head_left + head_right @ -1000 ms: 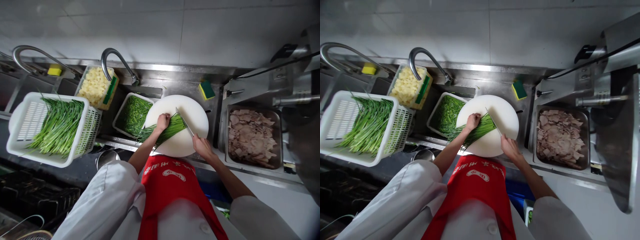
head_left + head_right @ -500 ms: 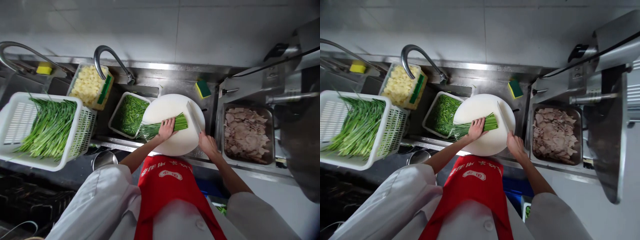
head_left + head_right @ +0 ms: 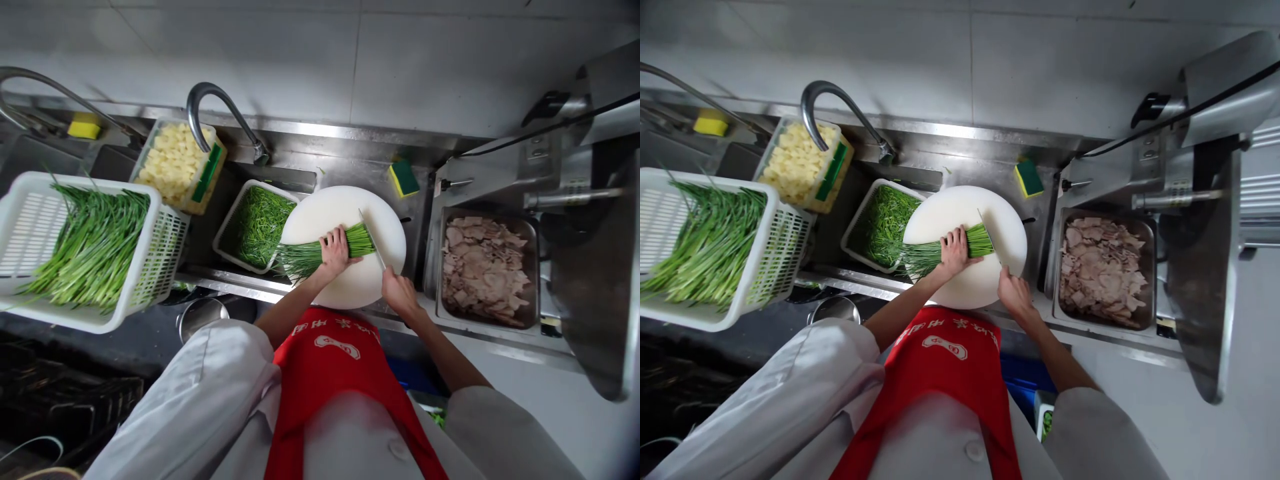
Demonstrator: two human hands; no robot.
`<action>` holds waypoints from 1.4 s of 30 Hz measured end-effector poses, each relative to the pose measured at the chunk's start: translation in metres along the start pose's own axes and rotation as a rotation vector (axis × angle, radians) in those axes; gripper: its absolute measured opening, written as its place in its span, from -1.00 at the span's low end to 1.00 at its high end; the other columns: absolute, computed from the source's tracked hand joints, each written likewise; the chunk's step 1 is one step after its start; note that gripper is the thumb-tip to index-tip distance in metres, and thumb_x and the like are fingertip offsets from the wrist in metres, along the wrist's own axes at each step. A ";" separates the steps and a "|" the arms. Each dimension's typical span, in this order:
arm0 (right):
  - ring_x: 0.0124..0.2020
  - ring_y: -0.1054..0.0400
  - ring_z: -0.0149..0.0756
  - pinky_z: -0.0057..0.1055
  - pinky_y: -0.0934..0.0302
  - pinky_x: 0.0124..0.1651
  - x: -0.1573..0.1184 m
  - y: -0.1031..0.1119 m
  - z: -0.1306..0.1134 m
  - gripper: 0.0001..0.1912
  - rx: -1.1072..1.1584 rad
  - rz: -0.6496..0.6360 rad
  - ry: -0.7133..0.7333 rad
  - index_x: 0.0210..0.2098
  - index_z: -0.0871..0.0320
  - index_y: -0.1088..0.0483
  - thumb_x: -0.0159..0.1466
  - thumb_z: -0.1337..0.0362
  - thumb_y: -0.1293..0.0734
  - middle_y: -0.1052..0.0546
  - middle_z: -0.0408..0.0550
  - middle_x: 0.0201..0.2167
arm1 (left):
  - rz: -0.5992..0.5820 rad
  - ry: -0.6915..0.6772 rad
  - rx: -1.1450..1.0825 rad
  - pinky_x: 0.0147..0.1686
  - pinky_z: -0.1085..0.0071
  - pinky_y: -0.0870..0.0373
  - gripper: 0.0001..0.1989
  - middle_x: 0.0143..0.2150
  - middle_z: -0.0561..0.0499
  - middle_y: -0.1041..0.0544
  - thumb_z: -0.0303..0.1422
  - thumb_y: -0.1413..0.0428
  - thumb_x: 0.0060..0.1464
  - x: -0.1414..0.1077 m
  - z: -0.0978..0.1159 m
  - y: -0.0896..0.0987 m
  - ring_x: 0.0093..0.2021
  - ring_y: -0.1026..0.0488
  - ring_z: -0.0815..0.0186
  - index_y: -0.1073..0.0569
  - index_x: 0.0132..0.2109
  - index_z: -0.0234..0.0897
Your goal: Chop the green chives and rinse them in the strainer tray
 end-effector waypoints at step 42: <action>-0.05 -0.51 -0.05 -0.34 -0.22 -0.08 0.040 0.033 -0.070 -0.66 0.059 -0.037 0.014 0.07 0.35 -0.21 0.51 0.30 0.04 -0.57 0.31 -0.13 | -0.073 -0.048 -0.130 0.30 -0.24 -0.01 -0.32 0.39 -0.32 -0.24 -0.10 0.31 0.39 -0.035 -0.041 -0.013 0.31 -0.18 -0.12 -0.05 0.47 -0.41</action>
Point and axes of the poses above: each hand's wrist, its own x-axis towards the middle knuckle, its own y-axis out of the back of the hand, z = x × y, the point moved 1 cm from there along x, towards the middle knuckle
